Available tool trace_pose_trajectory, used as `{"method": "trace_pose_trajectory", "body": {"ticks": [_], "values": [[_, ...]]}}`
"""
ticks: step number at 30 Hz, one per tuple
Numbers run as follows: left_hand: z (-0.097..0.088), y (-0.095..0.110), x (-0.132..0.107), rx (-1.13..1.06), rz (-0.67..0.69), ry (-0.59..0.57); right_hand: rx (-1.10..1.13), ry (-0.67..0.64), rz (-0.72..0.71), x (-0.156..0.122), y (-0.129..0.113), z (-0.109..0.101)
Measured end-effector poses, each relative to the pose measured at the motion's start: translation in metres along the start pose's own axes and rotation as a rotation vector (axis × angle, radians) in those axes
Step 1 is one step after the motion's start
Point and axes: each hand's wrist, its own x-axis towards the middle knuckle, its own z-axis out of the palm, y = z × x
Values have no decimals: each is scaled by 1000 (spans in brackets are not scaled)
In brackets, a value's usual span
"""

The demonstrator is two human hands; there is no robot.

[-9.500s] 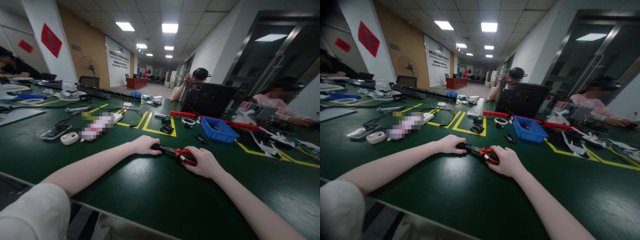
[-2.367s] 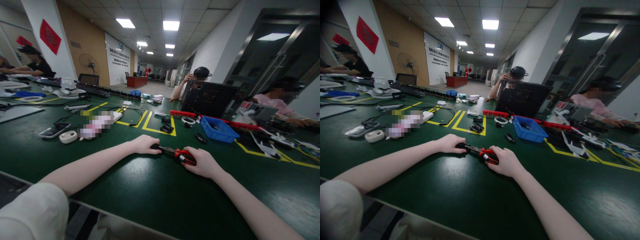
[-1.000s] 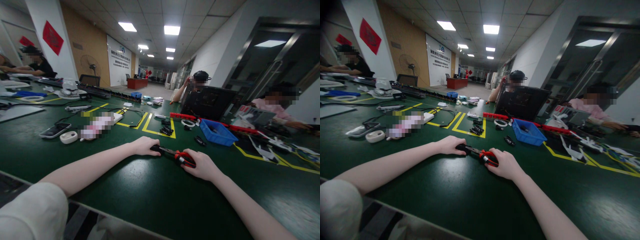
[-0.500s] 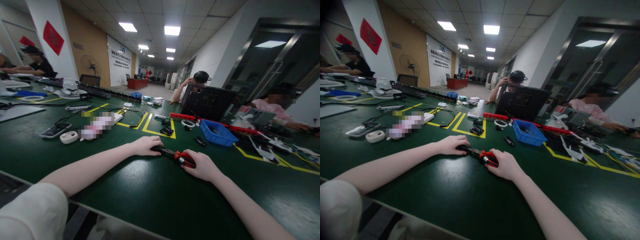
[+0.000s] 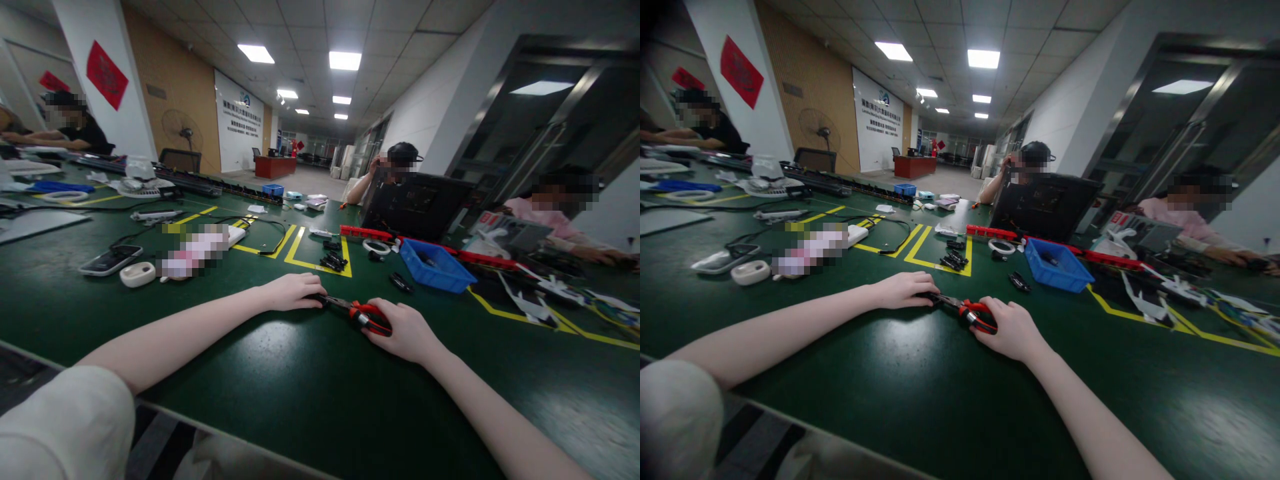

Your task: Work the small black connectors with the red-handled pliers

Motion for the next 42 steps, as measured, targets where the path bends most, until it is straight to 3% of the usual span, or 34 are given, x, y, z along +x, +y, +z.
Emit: {"method": "trace_pose_trajectory", "body": {"ticks": [6, 19, 42], "values": [[2, -2, 0, -17, -9, 12, -36, 41, -14, -1, 3, 4], [2, -4, -1, -8, 21, 39, 45, -78, 6, 2, 2, -2], [-4, -6, 2, 90, 99, 12, -72, 63, -53, 6, 20, 15]]}}
